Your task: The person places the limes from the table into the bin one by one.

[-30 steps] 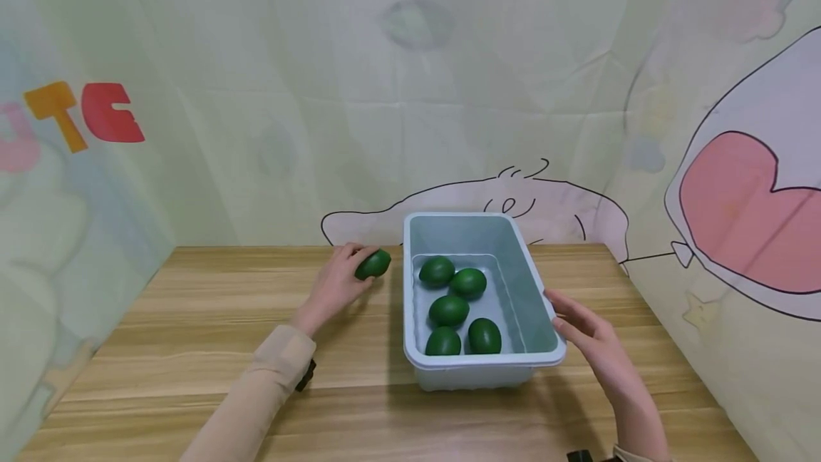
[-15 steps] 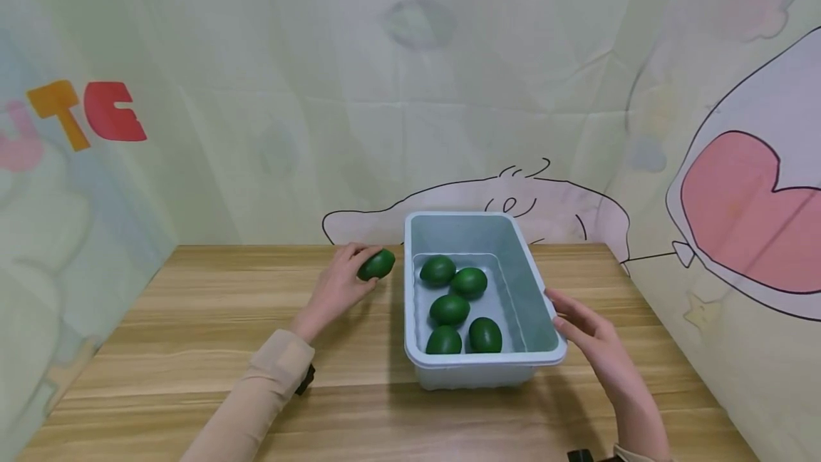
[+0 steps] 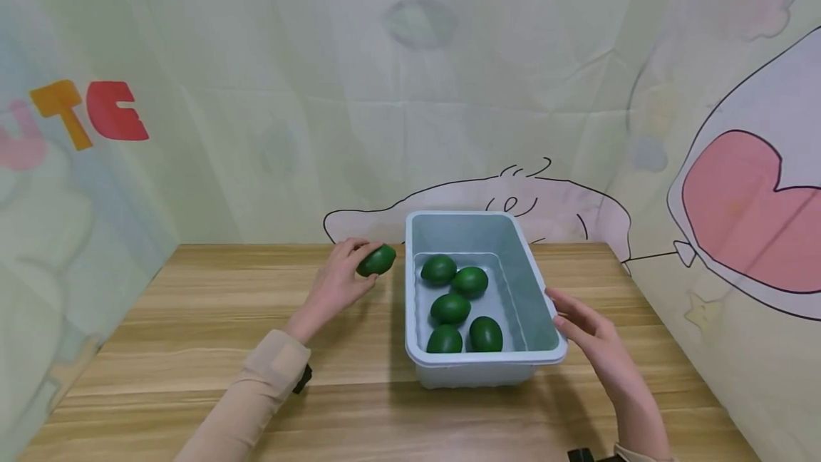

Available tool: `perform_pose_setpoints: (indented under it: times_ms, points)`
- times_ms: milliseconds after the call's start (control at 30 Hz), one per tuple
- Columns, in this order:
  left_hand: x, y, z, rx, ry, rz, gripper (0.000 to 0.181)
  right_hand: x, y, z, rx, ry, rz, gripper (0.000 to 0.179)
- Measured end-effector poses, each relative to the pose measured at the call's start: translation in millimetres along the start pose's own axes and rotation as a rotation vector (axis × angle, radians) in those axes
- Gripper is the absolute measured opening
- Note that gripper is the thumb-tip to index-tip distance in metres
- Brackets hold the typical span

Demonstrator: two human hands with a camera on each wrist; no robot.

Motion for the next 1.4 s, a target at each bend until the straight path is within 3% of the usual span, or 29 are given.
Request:
perform_pose_setpoints:
  times_ms: [233,500,900,1400]
  points:
    - [-9.5,0.0,10.6,0.041,-0.007,0.041,0.055,-0.4,0.9,0.9,-0.006,0.0,-0.002,0.054]
    - [-16.5,2.5,19.4,0.051,-0.004,0.024,0.053,1.0,-0.3,-2.9,-0.028,0.014,-0.001,0.052]
    - [-30.7,8.4,42.2,0.167,-0.029,0.088,0.055,0.6,-0.2,-1.3,-0.012,0.012,-0.002,0.053]
    - [-41.2,17.1,74.9,0.223,-0.063,0.047,0.053,0.3,0.1,-2.1,-0.009,0.001,-0.001,0.053]
Point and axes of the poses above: each hand's wrist, its own y-axis towards the middle knuckle, its own x-axis out of the palm, z = x × y, the point moved 5 cm from there along y, towards the middle knuckle, and after that the axes turned 7 degrees about -x, right-handed, at the moved point
